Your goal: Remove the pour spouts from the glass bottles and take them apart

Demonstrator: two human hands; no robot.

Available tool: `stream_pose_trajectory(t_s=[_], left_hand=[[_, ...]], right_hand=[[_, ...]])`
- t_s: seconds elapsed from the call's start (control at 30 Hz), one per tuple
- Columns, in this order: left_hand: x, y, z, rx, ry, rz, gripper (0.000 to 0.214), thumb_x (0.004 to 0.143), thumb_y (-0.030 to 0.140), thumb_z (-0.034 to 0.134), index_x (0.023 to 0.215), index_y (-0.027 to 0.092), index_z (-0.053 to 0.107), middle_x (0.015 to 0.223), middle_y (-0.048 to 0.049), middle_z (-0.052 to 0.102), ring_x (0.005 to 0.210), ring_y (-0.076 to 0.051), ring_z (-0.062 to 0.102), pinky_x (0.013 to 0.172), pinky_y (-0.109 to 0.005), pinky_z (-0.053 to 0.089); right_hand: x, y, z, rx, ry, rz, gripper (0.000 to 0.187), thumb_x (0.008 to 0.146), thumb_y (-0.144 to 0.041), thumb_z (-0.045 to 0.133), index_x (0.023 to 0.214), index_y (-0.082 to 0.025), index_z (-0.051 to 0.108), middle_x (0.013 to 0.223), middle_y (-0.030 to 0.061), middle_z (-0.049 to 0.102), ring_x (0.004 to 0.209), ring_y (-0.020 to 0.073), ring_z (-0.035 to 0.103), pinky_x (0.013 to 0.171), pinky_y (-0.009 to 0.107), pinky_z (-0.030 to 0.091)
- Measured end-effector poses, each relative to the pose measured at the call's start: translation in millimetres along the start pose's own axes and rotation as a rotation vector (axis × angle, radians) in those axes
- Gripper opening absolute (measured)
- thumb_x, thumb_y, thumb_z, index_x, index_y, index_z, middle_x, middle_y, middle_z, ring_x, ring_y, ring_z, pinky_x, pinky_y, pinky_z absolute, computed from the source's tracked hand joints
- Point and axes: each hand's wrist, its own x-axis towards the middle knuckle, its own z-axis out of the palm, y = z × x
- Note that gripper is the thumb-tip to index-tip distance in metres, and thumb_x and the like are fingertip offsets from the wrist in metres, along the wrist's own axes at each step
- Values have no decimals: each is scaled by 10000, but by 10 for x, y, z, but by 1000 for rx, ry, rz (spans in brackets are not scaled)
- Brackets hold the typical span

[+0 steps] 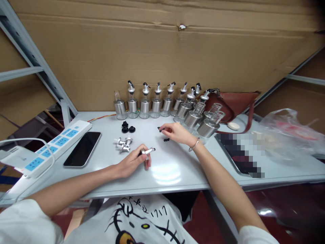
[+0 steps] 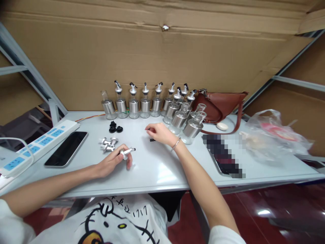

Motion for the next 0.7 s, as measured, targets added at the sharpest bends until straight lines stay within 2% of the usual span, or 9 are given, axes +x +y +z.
stream_pose_trajectory(t_s=[0.1,0.2,0.33,0.47,0.57,0.7], left_hand=[[26,-34,4,-85,55,9,438,926,614,340,907,181,405,770,-16,602,652,-157,593,718,-336,444],[58,-43,4,-140,106,-20,457,909,642,346,895,187,389,745,-8,615,612,-156,606,697,-339,454],[84,-25,5,-185,168,-41,479,883,674,369,882,196,377,711,-3,620,578,-156,606,646,-325,461],[72,6,18,-159,146,-57,500,873,694,360,885,195,388,699,2,616,594,-157,602,682,-332,455],[56,19,25,-131,127,-57,510,876,699,336,911,194,394,734,5,617,602,-152,607,729,-346,453],[51,13,17,-136,167,-29,477,898,676,306,939,205,370,794,4,618,609,-147,613,725,-346,463]], right_hand=[[-61,-186,30,367,-172,-124,260,835,-358,541,914,-145,667,660,-2,596,589,110,497,589,229,391],[-100,-314,117,568,-339,-201,278,826,-418,553,791,-152,625,651,-19,544,586,97,449,568,226,359],[-95,-362,238,554,-306,-206,294,874,-420,503,732,-166,546,633,-34,500,571,91,408,569,229,342],[-81,-351,266,584,-241,-216,267,935,-399,424,802,-181,503,680,-24,537,626,105,484,644,250,406],[-86,-347,263,628,-292,-223,251,939,-386,432,818,-181,512,697,-19,555,658,108,517,687,260,429],[-92,-351,272,703,-353,-203,330,919,-463,450,794,-171,540,727,-8,557,693,113,537,722,273,435]])
